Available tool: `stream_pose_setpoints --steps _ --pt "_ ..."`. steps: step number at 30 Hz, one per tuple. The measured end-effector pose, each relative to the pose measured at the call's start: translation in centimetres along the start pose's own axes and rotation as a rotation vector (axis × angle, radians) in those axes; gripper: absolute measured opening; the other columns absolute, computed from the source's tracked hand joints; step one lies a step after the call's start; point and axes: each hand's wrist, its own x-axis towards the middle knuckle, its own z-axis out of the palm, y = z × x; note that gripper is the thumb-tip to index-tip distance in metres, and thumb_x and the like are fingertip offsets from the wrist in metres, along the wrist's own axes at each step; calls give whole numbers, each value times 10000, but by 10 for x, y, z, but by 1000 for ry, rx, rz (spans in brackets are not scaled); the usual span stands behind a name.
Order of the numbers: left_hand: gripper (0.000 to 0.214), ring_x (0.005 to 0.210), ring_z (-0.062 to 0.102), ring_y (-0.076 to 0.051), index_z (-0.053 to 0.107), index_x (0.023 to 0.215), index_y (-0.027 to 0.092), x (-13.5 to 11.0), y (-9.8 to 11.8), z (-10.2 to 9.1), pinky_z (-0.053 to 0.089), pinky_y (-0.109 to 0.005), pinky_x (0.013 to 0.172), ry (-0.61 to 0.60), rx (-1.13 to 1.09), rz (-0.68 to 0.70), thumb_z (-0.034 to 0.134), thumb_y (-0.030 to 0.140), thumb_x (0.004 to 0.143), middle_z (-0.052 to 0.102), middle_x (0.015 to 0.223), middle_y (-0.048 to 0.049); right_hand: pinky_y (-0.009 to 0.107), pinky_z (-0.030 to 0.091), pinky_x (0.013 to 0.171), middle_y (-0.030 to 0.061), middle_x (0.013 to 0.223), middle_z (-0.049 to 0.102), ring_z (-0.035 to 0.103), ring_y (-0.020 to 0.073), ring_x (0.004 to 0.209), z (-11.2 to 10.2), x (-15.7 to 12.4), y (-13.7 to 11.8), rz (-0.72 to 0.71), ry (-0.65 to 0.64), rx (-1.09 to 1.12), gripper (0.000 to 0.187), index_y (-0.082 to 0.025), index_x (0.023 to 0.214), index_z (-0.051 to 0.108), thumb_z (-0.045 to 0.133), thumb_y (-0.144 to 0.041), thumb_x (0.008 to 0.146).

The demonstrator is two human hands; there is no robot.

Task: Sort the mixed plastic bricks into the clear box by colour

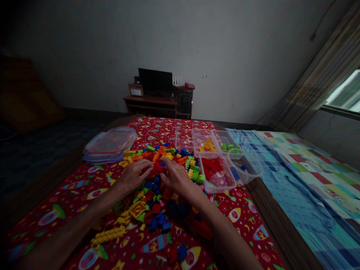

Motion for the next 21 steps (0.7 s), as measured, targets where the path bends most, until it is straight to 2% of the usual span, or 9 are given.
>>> stream_pose_setpoints --steps 5,14,18,21 --pt "179 842 613 -192 603 791 179 -1 5 -1 484 -313 787 -11 3 70 449 221 870 665 866 -62 284 431 780 88 991 653 598 175 847 -2 -2 -1 -29 -25 17 390 -161 1243 528 557 -209 857" --pt "222 846 621 -184 617 810 178 -2 14 -2 491 -304 781 11 -15 117 431 248 907 674 863 -59 235 410 677 47 867 672 607 151 753 -16 1 -5 -8 -52 80 323 -178 1172 594 568 -320 883" --pt "240 863 627 -186 630 823 174 -1 11 -4 491 -313 800 54 -31 111 429 268 915 676 884 -66 249 410 666 65 840 680 604 158 723 -42 3 9 120 74 -35 339 -156 1174 598 545 -329 888" --pt "230 870 631 -183 637 822 178 0 7 -6 493 -312 809 75 -34 114 437 258 904 680 896 -64 274 417 703 98 881 687 612 183 768 -68 -4 30 228 196 -233 345 -138 1173 594 517 -323 893"
